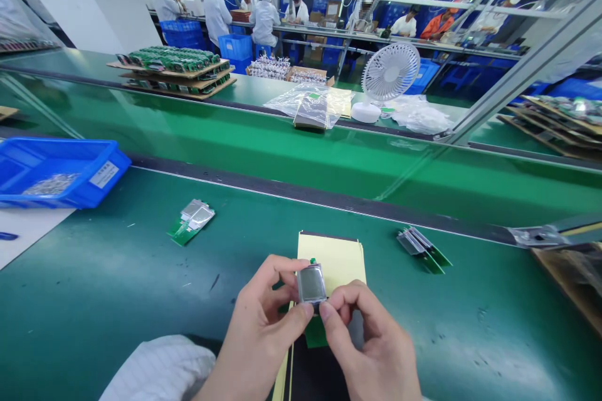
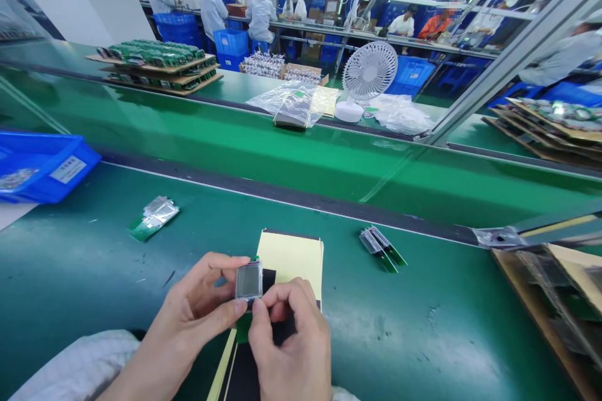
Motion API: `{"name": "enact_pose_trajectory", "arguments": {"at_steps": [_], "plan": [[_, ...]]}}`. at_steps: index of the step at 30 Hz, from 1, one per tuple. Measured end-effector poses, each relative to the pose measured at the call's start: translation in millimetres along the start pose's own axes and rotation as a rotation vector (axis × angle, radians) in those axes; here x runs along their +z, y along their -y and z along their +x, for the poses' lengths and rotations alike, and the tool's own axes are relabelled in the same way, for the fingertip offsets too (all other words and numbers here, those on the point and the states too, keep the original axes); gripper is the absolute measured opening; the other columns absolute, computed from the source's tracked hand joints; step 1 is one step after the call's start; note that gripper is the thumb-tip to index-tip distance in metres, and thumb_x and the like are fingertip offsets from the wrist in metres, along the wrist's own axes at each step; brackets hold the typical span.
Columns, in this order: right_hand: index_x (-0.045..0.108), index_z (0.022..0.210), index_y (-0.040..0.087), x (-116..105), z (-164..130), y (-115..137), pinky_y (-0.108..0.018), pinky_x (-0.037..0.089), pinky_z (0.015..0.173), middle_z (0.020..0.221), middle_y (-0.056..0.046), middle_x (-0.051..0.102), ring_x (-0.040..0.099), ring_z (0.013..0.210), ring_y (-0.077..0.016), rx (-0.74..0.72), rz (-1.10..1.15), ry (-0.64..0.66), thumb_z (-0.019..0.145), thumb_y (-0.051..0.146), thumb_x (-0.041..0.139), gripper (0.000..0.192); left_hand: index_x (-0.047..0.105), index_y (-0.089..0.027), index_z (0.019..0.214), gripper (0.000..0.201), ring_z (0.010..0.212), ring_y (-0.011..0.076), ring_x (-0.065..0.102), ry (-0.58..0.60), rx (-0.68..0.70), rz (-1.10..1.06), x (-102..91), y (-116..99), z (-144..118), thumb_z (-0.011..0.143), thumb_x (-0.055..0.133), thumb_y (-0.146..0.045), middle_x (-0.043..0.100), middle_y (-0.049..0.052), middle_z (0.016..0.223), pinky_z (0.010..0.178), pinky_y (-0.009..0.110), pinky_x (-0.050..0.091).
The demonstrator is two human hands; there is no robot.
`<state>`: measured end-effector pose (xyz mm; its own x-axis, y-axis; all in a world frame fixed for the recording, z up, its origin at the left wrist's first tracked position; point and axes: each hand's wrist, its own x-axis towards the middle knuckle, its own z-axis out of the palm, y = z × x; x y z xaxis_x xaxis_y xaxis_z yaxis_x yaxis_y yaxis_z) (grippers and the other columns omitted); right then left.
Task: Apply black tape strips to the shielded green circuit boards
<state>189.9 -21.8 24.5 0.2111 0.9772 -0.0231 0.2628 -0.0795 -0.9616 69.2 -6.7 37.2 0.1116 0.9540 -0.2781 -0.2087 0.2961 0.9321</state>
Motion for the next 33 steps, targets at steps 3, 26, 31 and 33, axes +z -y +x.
{"name": "enact_pose_trajectory", "arguments": {"at_steps": [3,26,31,33], "plan": [[0.048,0.059,0.022,-2.6,1.1,-3.4,-0.027,0.031,0.053,0.058,0.005,0.04,0.041,0.055,-0.0132,0.025,0.029,0.036,0.074,0.027,0.052,0.016,0.057,-0.025,0.088,0.019,0.067,0.011,0.055,0.016,-0.005,0.012,-0.5,-0.4,-1.7,0.071,0.064,-0.02,0.053,-0.004,0.075,0.059,0.019,0.042],[0.066,0.071,0.02,-11.3,9.4,7.6,-0.022,0.032,0.039,0.056,0.002,0.055,0.04,0.045,-0.0097,0.241,0.303,0.155,0.066,0.034,0.069,0.015,0.063,-0.025,0.101,0.031,0.069,0.0139,0.058,0.068,-0.085,-0.008,-7.1,-5.7,2.5,0.07,0.065,-0.019,0.064,0.001,0.078,0.058,0.021,0.054],[0.066,0.066,0.02,-14.5,11.5,7.1,-0.02,0.031,0.035,0.056,0.001,0.058,0.036,0.039,-0.0065,0.226,0.238,0.142,0.064,0.033,0.068,0.013,0.064,-0.023,0.101,0.031,0.063,0.0126,0.058,0.076,-0.08,0.046,-7.2,-6.9,3.3,0.07,0.063,-0.017,0.064,0.001,0.076,0.059,0.023,0.055],[0.064,0.064,0.018,-13.4,11.4,7.4,-0.019,0.031,0.034,0.054,0.001,0.058,0.036,0.037,-0.0053,0.238,0.248,0.137,0.063,0.031,0.068,0.013,0.064,-0.023,0.099,0.031,0.061,0.0117,0.057,0.072,-0.064,0.056,-5.3,-6.4,2.8,0.068,0.063,-0.016,0.062,0.0,0.075,0.057,0.022,0.054]]}}
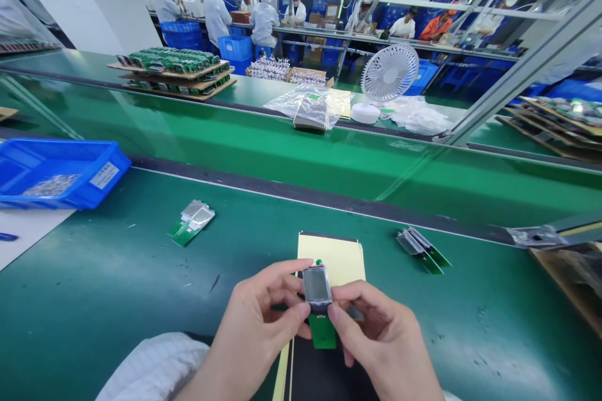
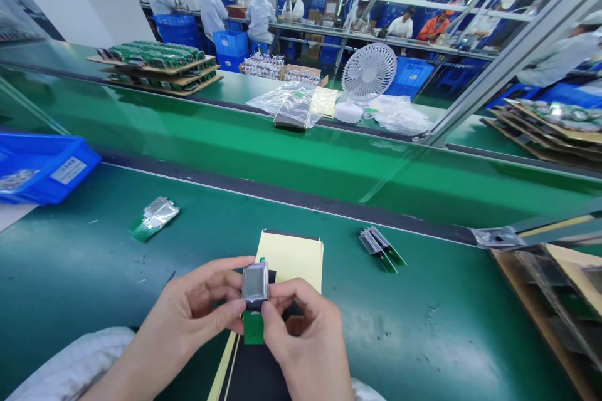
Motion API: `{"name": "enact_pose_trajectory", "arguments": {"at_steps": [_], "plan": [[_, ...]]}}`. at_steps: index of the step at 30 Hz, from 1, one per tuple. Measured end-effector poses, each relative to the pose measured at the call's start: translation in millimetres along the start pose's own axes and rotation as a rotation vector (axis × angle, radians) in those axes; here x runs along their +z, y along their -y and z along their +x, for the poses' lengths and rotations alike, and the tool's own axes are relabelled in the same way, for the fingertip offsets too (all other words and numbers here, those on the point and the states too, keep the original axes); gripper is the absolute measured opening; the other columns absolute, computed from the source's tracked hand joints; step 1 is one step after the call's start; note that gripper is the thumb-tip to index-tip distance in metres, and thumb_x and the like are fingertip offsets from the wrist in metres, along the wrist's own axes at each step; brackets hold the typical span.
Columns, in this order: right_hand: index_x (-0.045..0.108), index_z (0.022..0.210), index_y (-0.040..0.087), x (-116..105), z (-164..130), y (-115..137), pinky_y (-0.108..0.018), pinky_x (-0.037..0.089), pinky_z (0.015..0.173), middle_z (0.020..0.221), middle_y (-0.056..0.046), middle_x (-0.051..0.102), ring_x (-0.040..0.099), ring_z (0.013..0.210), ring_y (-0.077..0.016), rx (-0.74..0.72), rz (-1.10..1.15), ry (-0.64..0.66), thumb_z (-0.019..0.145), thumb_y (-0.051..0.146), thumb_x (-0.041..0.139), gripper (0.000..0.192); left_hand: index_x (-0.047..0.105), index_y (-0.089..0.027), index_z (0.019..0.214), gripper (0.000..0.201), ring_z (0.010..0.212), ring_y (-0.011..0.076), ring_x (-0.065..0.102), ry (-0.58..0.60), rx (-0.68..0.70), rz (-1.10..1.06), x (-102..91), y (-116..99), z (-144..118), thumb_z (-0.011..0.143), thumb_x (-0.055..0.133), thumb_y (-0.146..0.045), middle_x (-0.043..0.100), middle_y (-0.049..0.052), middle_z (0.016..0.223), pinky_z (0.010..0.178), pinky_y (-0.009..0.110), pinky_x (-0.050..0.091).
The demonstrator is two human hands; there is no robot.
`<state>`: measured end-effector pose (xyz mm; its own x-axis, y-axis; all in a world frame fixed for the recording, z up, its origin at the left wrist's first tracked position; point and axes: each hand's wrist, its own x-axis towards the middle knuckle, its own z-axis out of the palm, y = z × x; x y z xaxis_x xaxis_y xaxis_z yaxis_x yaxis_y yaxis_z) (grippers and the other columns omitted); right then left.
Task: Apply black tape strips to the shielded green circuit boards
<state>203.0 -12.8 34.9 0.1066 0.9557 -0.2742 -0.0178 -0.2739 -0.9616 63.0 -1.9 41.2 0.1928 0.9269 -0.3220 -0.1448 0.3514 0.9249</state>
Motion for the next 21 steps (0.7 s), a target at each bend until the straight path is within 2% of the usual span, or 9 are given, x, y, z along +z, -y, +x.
{"name": "enact_pose_trajectory", "arguments": {"at_steps": [5,10,16,21], "plan": [[0.058,0.062,0.016,0.9,1.0,-5.4,-0.015,0.03,0.031,0.053,0.003,0.058,0.038,0.03,-0.0025,0.038,0.055,0.06,0.064,0.028,0.068,0.016,0.064,-0.021,0.093,0.031,0.058,0.0098,0.053,-0.071,0.04,0.049,4.8,2.4,-1.8,0.064,0.062,-0.011,0.058,-0.002,0.069,0.052,0.018,0.051],[0.055,0.065,0.019,-3.3,4.2,-20.9,-0.018,0.04,0.032,0.053,0.005,0.053,0.047,0.036,-0.0079,0.011,0.106,0.143,0.069,0.033,0.066,0.018,0.063,-0.019,0.093,0.031,0.055,0.0102,0.052,-0.096,0.061,0.129,6.3,5.8,-2.8,0.064,0.061,-0.012,0.055,-0.002,0.065,0.046,0.017,0.046],[0.058,0.069,0.02,-0.7,3.5,-18.1,-0.021,0.046,0.041,0.055,0.004,0.056,0.05,0.044,-0.0095,0.0,0.261,0.106,0.072,0.036,0.067,0.018,0.059,-0.021,0.096,0.026,0.057,0.0102,0.054,-0.05,0.09,-0.001,10.0,4.9,-1.4,0.07,0.06,-0.017,0.056,-0.002,0.071,0.053,0.02,0.052],[0.065,0.077,0.021,7.6,-2.7,-6.3,-0.02,0.045,0.044,0.06,0.003,0.056,0.049,0.052,-0.0104,-0.008,0.322,0.033,0.065,0.034,0.073,0.019,0.056,-0.027,0.103,0.038,0.078,0.0128,0.056,-0.021,0.113,-0.076,8.1,4.8,0.0,0.07,0.061,-0.01,0.059,0.0,0.087,0.063,0.017,0.051]]}}
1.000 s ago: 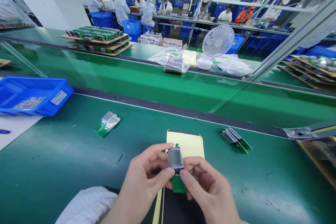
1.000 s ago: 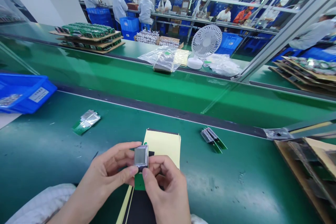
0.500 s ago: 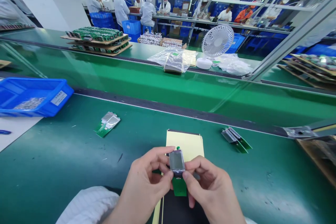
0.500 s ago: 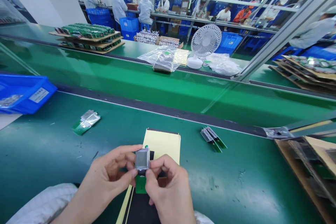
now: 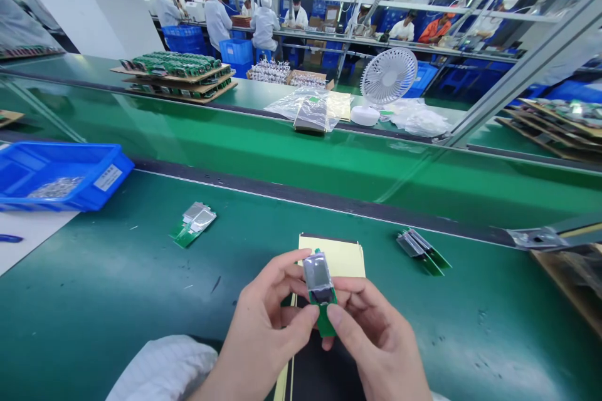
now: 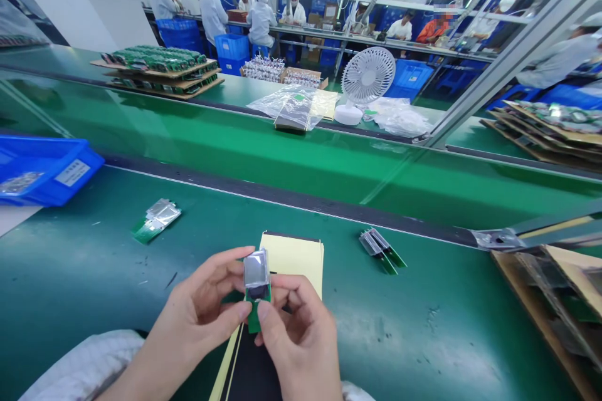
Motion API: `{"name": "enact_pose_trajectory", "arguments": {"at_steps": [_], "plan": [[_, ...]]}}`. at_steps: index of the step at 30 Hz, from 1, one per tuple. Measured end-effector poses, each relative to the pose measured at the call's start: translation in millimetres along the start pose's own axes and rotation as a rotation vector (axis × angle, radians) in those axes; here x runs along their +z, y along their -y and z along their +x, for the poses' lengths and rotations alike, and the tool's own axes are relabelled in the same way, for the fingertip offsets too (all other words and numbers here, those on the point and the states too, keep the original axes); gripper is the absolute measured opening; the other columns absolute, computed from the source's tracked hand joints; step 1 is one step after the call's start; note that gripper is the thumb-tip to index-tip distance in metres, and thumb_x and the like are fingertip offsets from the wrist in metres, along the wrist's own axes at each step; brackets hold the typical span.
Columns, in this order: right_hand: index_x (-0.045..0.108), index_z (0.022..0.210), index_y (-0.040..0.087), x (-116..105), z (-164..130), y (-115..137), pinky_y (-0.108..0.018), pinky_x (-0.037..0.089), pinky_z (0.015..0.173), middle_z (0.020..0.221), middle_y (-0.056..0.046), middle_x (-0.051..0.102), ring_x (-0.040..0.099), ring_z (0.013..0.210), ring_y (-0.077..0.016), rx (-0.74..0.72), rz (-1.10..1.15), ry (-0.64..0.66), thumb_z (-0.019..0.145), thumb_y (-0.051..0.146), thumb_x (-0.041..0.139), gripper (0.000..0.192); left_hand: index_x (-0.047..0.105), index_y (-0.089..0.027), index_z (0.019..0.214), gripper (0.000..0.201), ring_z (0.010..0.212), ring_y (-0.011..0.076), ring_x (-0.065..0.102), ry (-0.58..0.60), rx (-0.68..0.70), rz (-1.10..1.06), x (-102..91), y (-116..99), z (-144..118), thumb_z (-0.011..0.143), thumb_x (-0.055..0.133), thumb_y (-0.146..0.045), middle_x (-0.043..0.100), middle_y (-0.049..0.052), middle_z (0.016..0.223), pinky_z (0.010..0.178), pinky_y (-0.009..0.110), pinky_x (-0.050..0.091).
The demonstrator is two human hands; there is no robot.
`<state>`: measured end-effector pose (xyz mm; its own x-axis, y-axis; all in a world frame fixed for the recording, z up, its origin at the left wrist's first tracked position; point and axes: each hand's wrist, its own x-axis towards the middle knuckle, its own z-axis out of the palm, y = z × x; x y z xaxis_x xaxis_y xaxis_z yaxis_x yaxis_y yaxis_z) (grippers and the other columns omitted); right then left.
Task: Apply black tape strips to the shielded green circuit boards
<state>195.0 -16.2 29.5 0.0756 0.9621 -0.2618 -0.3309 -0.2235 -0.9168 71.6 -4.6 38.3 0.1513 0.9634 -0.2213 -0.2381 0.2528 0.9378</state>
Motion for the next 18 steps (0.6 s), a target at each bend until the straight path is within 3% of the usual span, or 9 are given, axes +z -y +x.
{"name": "enact_pose_trajectory", "arguments": {"at_steps": [6,12,18], "plan": [[0.058,0.071,0.021,3.4,-4.0,-6.9,-0.018,0.04,0.042,0.059,0.003,0.055,0.047,0.051,-0.0101,0.023,0.024,-0.03,0.064,0.031,0.073,0.019,0.058,-0.025,0.098,0.032,0.069,0.0113,0.051,-0.003,-0.055,-0.071,0.6,-2.2,-1.6,0.069,0.062,-0.012,0.054,-0.002,0.076,0.056,0.017,0.051],[0.057,0.067,0.022,4.6,-4.9,-10.8,-0.018,0.039,0.04,0.056,0.005,0.053,0.049,0.048,-0.0097,0.054,0.13,-0.026,0.064,0.028,0.072,0.017,0.058,-0.023,0.091,0.026,0.058,0.0113,0.046,-0.049,-0.099,-0.145,6.3,0.2,-4.6,0.067,0.067,-0.022,0.045,-0.003,0.071,0.046,0.025,0.054],[0.056,0.077,0.022,6.4,-5.9,-9.6,-0.019,0.043,0.037,0.063,0.003,0.055,0.048,0.052,-0.0111,-0.005,0.042,-0.019,0.068,0.032,0.071,0.02,0.054,-0.025,0.103,0.031,0.076,0.0163,0.052,0.032,-0.057,-0.055,0.7,0.0,-2.8,0.073,0.062,-0.02,0.055,0.002,0.084,0.056,0.023,0.053]]}}
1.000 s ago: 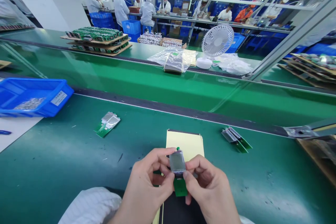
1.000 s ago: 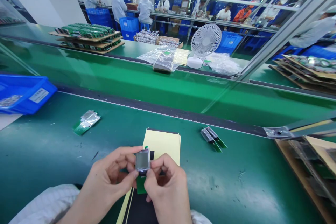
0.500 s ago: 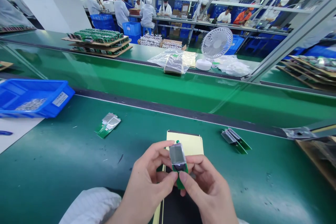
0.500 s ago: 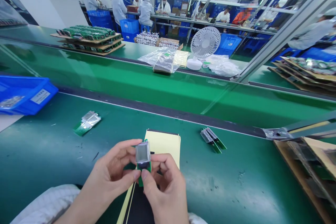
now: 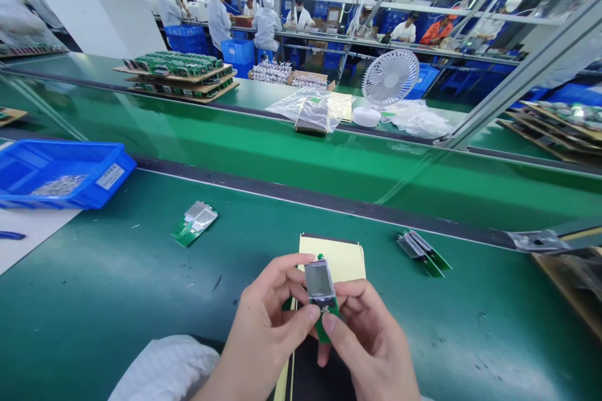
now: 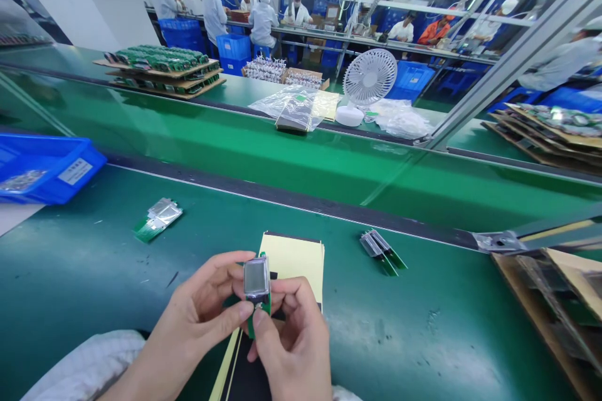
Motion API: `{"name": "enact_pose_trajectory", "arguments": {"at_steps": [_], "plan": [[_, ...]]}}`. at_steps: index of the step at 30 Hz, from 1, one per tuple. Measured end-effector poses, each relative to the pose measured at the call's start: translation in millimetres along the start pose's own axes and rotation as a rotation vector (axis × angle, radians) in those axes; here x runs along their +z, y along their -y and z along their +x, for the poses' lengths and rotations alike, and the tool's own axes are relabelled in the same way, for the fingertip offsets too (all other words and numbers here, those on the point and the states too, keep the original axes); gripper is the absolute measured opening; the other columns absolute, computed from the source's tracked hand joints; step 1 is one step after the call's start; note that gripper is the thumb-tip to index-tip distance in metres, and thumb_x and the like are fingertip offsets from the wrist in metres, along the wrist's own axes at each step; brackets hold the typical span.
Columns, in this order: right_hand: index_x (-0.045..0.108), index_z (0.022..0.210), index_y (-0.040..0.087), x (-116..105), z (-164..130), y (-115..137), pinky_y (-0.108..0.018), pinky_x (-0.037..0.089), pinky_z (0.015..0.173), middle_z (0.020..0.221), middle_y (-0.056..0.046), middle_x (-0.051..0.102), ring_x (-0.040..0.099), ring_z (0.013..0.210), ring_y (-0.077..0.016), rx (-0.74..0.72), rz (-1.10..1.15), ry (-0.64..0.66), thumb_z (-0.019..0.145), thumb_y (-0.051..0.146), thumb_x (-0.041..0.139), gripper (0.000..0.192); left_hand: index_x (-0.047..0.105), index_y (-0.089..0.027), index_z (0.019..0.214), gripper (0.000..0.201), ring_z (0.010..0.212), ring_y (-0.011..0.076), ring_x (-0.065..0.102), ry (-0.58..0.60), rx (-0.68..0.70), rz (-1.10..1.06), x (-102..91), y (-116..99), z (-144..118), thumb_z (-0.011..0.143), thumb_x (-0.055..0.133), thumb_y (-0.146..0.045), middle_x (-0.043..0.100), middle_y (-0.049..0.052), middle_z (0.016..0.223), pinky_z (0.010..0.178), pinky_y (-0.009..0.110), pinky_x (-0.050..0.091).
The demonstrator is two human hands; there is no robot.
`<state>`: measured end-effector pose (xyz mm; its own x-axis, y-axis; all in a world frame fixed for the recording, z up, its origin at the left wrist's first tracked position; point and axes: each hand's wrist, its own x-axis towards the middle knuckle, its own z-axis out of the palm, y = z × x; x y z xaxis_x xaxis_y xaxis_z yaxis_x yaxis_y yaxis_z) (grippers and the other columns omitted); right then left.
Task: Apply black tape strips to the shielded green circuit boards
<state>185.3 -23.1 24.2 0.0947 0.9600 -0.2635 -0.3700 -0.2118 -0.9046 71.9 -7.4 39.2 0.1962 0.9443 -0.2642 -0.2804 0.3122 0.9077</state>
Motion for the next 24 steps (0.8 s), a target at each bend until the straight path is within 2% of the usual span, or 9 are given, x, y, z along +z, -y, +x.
{"name": "enact_pose_trajectory", "arguments": {"at_steps": [2,6,14,17,20,24], "plan": [[0.055,0.076,0.021,-0.3,-0.2,0.9,-0.017,0.041,0.036,0.063,0.003,0.056,0.048,0.049,-0.0098,-0.019,-0.024,-0.007,0.068,0.031,0.07,0.02,0.053,-0.026,0.106,0.034,0.082,0.0177,0.053,0.041,0.015,0.027,-1.1,0.1,-1.1,0.074,0.061,-0.017,0.055,0.003,0.089,0.059,0.023,0.052],[0.053,0.07,0.021,-1.2,-0.8,2.2,-0.015,0.038,0.036,0.06,0.004,0.056,0.05,0.047,-0.0084,0.018,0.065,-0.004,0.067,0.029,0.072,0.02,0.054,-0.029,0.108,0.037,0.071,0.0133,0.053,0.094,-0.007,0.051,-1.7,2.6,-5.8,0.075,0.057,-0.013,0.05,0.0,0.083,0.059,0.023,0.052],[0.057,0.081,0.021,-6.8,1.6,5.1,-0.017,0.042,0.035,0.066,0.002,0.058,0.054,0.055,-0.0122,0.039,-0.005,0.084,0.071,0.036,0.068,0.021,0.059,-0.03,0.102,0.04,0.072,0.0111,0.05,0.039,-0.011,0.003,-5.4,-1.7,1.4,0.068,0.062,-0.008,0.051,-0.001,0.082,0.061,0.02,0.051],[0.057,0.077,0.02,-9.6,3.3,5.8,-0.017,0.041,0.035,0.062,0.002,0.059,0.053,0.052,-0.0113,0.055,-0.024,0.075,0.071,0.038,0.068,0.021,0.059,-0.031,0.102,0.043,0.072,0.0105,0.049,0.055,-0.01,-0.009,-6.1,0.1,3.5,0.067,0.062,-0.006,0.051,-0.002,0.082,0.061,0.019,0.051],[0.056,0.072,0.02,-10.1,3.9,2.7,-0.016,0.04,0.035,0.058,0.004,0.055,0.047,0.045,-0.008,0.039,-0.035,0.05,0.07,0.038,0.07,0.023,0.058,-0.028,0.099,0.037,0.071,0.0111,0.048,0.045,-0.004,0.011,-5.7,3.7,2.6,0.068,0.062,-0.009,0.051,-0.002,0.081,0.057,0.019,0.05],[0.053,0.069,0.02,-9.7,3.8,-3.1,-0.017,0.04,0.034,0.055,0.005,0.053,0.046,0.043,-0.0081,0.041,-0.035,0.031,0.069,0.039,0.07,0.026,0.056,-0.023,0.096,0.031,0.067,0.0116,0.046,0.019,-0.023,0.028,-3.5,5.9,1.2,0.067,0.063,-0.015,0.05,-0.002,0.075,0.055,0.021,0.05]]}}
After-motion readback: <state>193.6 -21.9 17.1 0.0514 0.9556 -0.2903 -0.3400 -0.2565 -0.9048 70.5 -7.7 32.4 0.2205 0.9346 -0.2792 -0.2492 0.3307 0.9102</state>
